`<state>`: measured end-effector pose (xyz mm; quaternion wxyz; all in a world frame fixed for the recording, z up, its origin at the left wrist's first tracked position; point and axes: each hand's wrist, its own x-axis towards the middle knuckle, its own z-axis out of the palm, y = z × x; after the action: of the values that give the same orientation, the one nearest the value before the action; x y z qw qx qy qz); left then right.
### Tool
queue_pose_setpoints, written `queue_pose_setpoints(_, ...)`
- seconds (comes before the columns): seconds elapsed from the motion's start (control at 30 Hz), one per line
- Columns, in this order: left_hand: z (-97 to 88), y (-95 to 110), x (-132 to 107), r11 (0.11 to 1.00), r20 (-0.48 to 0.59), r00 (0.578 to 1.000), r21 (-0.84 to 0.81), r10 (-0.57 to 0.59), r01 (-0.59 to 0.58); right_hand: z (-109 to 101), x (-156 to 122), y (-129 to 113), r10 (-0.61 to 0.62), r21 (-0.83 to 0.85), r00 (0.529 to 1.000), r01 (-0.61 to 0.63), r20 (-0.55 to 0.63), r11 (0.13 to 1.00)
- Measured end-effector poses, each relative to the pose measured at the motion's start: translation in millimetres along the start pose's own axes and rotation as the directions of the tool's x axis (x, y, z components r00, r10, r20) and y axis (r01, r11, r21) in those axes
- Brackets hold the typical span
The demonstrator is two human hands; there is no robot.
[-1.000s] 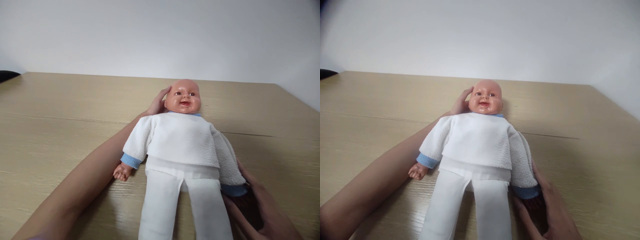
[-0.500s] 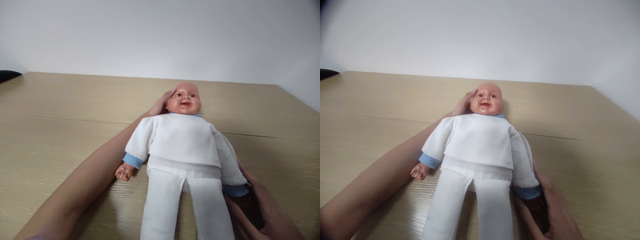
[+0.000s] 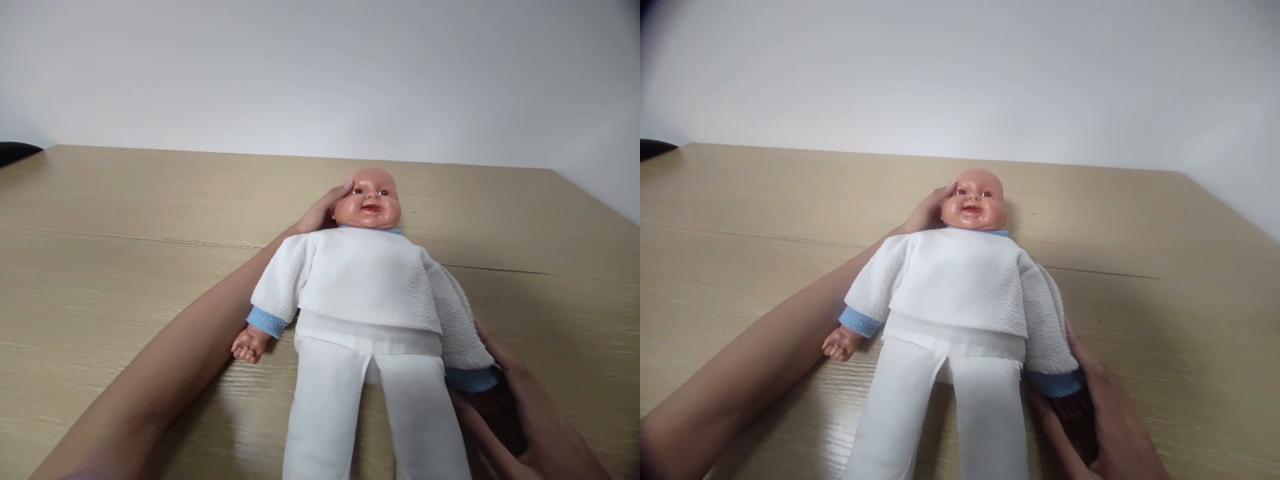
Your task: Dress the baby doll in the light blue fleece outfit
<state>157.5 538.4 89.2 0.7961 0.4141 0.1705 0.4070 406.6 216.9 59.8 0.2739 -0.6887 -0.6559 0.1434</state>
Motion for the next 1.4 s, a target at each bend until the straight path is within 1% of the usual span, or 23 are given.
queue_pose_setpoints(0.1, -0.9, 0.2, -0.2, 1.0, -0.004, 1.0, 0.003, -0.013, 0.013, 1.0, -1.9, 1.2, 0.059, -0.003, 0.998, -0.059, 0.034, 0.998)
queue_pose_setpoints(0.2, -1.0, 1.3, -0.7, 1.0, 0.004, 1.0, 0.016, -0.015, 0.014, 1.1, -3.2, 2.5, 0.092, -0.002, 0.995, -0.092, 0.027, 0.996)
queue_pose_setpoints(0.4, 1.1, 1.6, -1.1, 1.0, 0.001, 1.0, 0.009, -0.001, 0.001, -0.8, -0.9, 4.3, 0.042, 0.021, 0.998, -0.043, 0.037, 0.999)
queue_pose_setpoints(0.5, 1.4, 0.9, -1.2, 1.0, 0.002, 1.0, 0.001, -0.015, 0.015, -0.3, -0.6, 3.3, 0.056, 0.007, 0.998, -0.057, 0.03, 0.998)
queue_pose_setpoints(0.63, 0.2, 0.4, -1.2, 1.0, 0.001, 1.0, -0.004, -0.03, 0.03, 0.1, -1.5, 1.7, 0.046, -0.012, 0.998, -0.045, 0.038, 0.999)
queue_pose_setpoints(0.83, -2.9, 1.0, -1.2, 0.999, 0.038, 0.998, 0.013, -0.053, 0.053, -0.9, -3.9, 4.9, 0.035, -0.033, 0.999, -0.033, 0.037, 0.999)
queue_pose_setpoints(1.07, -3.9, 1.0, -0.2, 0.999, 0.019, 0.999, 0.035, -0.036, 0.035, -1.0, -4.1, 8.1, 0.043, -0.032, 0.998, -0.042, 0.047, 0.999)
queue_pose_setpoints(1.2, -3.9, 0.4, 0.1, 0.998, 0.034, 0.998, 0.036, -0.051, 0.05, -1.8, -2.9, 6.0, 0.05, -0.035, 0.997, -0.048, 0.058, 0.998)
queue_pose_setpoints(1.4, -5.7, 2.3, 0.9, 0.998, 0.011, 0.999, 0.04, -0.042, 0.042, -3.7, -0.8, 3.1, 0.052, -0.018, 0.997, -0.051, 0.058, 0.999)
